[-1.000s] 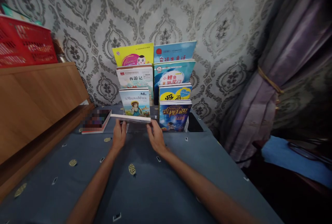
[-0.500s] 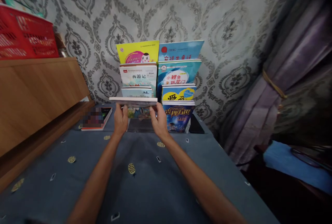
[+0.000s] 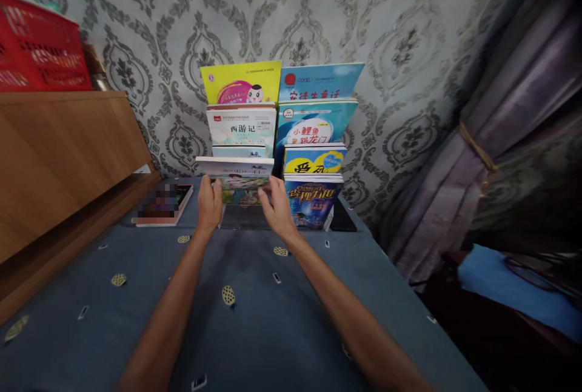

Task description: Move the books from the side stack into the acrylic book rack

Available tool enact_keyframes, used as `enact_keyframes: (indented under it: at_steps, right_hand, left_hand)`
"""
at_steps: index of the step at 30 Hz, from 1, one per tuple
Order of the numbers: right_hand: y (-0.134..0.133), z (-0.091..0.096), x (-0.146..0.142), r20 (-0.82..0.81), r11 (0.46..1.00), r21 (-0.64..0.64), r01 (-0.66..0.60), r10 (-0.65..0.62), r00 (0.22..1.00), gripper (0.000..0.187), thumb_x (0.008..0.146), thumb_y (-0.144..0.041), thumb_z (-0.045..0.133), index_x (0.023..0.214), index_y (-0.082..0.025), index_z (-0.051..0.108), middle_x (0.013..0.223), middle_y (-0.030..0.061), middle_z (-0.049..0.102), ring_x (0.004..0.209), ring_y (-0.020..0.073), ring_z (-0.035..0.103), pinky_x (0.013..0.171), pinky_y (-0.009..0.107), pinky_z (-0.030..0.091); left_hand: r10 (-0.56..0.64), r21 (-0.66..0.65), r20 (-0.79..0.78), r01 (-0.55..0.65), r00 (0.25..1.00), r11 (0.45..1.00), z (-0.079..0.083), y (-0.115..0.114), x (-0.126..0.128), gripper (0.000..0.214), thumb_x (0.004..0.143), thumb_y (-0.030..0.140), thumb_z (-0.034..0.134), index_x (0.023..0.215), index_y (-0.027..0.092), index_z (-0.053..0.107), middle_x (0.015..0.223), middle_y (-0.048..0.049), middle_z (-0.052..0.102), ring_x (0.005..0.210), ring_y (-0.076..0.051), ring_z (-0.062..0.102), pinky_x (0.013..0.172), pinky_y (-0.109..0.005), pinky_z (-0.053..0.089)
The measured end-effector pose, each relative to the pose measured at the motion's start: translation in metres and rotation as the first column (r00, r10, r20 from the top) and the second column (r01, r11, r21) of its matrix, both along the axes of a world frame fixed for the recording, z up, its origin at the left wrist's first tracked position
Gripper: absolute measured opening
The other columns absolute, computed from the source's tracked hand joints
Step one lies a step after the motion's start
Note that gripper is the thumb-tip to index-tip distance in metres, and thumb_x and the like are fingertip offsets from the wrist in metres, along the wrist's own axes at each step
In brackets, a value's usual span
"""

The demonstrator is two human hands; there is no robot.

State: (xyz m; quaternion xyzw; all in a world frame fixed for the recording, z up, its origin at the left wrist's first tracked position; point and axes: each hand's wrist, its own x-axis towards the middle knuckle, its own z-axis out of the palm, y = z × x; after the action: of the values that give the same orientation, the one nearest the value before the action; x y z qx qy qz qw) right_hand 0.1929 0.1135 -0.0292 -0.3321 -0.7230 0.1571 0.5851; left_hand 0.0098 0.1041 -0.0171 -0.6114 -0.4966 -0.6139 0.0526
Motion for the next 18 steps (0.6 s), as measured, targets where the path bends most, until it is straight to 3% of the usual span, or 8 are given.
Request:
enact_keyframes:
  at_steps: [4, 9, 14, 18]
  right_hand:
    - [0.001, -0.002, 0.001, 0.036, 1.0, -0.011, 0.013, -0.012, 0.999, 0.054, 0.099, -0.035, 0.042, 0.152, -0.028, 0.03, 0.124, 0.0137, 0.05, 0.104, 0.0284, 0.06, 0.086, 0.046, 0.055]
    - [0.004, -0.005, 0.001, 0.09, 1.0, -0.001, 0.008, -0.008, 0.996, 0.063, 0.1, -0.039, 0.04, 0.157, -0.029, 0.015, 0.122, 0.0151, 0.049, 0.108, 0.0311, 0.059, 0.085, 0.049, 0.056]
    - [0.007, -0.007, 0.0, 0.096, 1.0, 0.025, 0.007, -0.009, 0.995, 0.065, 0.101, -0.042, 0.039, 0.157, -0.034, 0.006, 0.13, 0.0149, 0.049, 0.111, 0.0326, 0.058, 0.093, 0.054, 0.052]
    - [0.009, -0.008, 0.0, 0.122, 0.999, 0.05, 0.003, -0.009, 0.992, 0.065, 0.102, -0.044, 0.035, 0.157, -0.033, 0.003, 0.135, 0.0161, 0.047, 0.114, 0.032, 0.057, 0.1, 0.056, 0.049]
  left_hand:
    - [0.081, 0.01, -0.042, -0.08, 0.996, 0.997, -0.002, 0.002, -0.002, 0.046, 0.1, 0.058, 0.027, 0.085, 0.021, 0.05, 0.09, -0.0073, 0.053, 0.089, -0.022, 0.054, 0.087, -0.04, 0.047]
    - [0.094, -0.033, -0.078, -0.097, 0.993, 0.995, -0.001, 0.005, -0.006, 0.042, 0.101, 0.053, 0.03, 0.083, 0.021, 0.051, 0.087, -0.0063, 0.051, 0.088, -0.022, 0.052, 0.086, -0.038, 0.044]
    - [0.09, -0.043, -0.125, -0.096, 0.988, 0.994, -0.004, 0.012, -0.012, 0.035, 0.101, 0.045, 0.03, 0.086, 0.021, 0.052, 0.083, -0.005, 0.053, 0.084, -0.021, 0.052, 0.08, -0.033, 0.042]
    - [0.063, -0.084, -0.127, -0.074, 0.99, 0.994, -0.005, 0.013, -0.016, 0.031, 0.1, 0.041, 0.033, 0.086, 0.021, 0.053, 0.08, -0.0037, 0.057, 0.079, -0.019, 0.054, 0.075, -0.03, 0.041]
